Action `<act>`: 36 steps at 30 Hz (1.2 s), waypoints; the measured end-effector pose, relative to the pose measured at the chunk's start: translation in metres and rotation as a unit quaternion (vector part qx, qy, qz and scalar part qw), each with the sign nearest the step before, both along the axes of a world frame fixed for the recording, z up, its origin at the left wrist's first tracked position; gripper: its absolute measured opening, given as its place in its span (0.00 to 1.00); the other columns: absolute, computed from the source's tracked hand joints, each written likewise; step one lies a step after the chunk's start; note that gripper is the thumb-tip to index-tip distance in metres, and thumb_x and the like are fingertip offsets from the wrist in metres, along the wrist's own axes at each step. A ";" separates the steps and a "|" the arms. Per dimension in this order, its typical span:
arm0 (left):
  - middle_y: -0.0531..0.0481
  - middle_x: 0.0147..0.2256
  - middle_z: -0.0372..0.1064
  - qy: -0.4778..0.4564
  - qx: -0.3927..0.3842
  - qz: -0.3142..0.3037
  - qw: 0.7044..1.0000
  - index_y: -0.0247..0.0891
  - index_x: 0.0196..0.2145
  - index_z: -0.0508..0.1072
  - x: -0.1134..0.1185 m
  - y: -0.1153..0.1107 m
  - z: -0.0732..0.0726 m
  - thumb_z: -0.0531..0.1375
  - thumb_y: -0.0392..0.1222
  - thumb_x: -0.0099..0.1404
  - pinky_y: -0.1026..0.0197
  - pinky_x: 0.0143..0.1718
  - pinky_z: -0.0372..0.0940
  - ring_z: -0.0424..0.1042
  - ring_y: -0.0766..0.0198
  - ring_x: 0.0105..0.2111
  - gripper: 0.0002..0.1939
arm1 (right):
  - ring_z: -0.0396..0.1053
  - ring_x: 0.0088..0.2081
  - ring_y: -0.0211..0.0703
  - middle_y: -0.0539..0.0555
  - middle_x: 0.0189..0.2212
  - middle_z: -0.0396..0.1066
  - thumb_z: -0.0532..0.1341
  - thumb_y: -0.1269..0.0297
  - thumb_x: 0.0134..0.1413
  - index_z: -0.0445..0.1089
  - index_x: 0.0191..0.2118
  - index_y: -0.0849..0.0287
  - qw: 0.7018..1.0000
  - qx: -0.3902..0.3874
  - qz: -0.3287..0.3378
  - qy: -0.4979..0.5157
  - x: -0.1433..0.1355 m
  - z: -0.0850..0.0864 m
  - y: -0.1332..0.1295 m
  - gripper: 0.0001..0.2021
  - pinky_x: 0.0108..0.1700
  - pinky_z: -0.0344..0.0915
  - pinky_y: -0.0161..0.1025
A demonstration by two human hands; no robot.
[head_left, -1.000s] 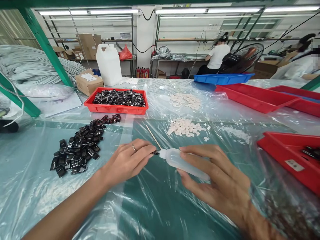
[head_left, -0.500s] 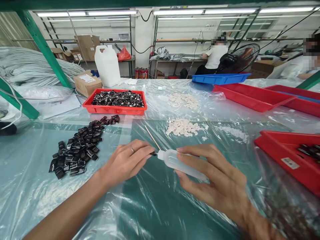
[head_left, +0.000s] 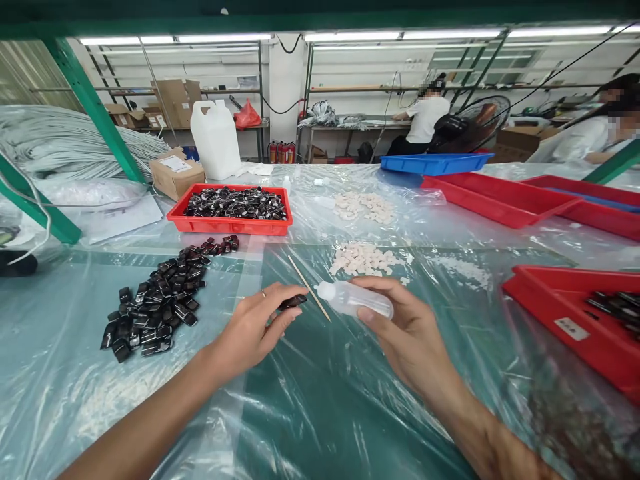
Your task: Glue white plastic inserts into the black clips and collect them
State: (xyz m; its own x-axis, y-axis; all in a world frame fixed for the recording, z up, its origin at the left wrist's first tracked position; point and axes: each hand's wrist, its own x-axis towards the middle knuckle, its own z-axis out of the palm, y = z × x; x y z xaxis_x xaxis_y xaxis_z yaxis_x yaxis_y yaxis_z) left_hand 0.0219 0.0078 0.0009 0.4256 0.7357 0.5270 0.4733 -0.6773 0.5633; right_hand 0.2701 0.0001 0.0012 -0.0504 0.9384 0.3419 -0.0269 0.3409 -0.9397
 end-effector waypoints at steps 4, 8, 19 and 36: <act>0.53 0.34 0.68 -0.011 -0.024 0.004 1.000 0.45 0.57 0.69 0.001 0.001 0.000 0.49 0.42 0.79 0.60 0.36 0.72 0.72 0.66 0.28 0.15 | 0.76 0.39 0.39 0.51 0.40 0.80 0.72 0.61 0.53 0.77 0.46 0.51 1.000 0.005 0.006 0.000 -0.002 0.000 0.000 0.14 0.38 0.74 0.32; 0.53 0.33 0.65 -0.063 -0.058 -0.027 0.996 0.43 0.55 0.72 0.002 0.000 -0.001 0.47 0.42 0.80 0.61 0.32 0.73 0.70 0.67 0.27 0.16 | 0.77 0.39 0.40 0.53 0.41 0.80 0.72 0.63 0.54 0.77 0.46 0.52 0.999 0.027 -0.007 -0.019 0.001 0.000 0.000 0.13 0.37 0.75 0.32; 0.47 0.45 0.74 -0.144 -0.076 -0.009 0.987 0.45 0.51 0.73 0.005 -0.001 0.004 0.60 0.37 0.72 0.58 0.44 0.80 0.78 0.60 0.46 0.11 | 0.77 0.44 0.47 0.55 0.44 0.77 0.69 0.68 0.53 0.75 0.48 0.49 0.971 0.190 -0.030 -0.142 -0.008 0.008 -0.007 0.16 0.35 0.76 0.38; 0.49 0.40 0.74 -0.033 0.106 0.005 0.994 0.43 0.43 0.68 0.004 0.001 0.004 0.58 0.28 0.70 0.58 0.40 0.72 0.75 0.60 0.40 0.10 | 0.81 0.35 0.54 0.66 0.36 0.81 0.70 0.79 0.48 0.76 0.44 0.64 0.737 0.529 -0.112 -0.406 -0.002 0.019 -0.020 0.15 0.30 0.82 0.47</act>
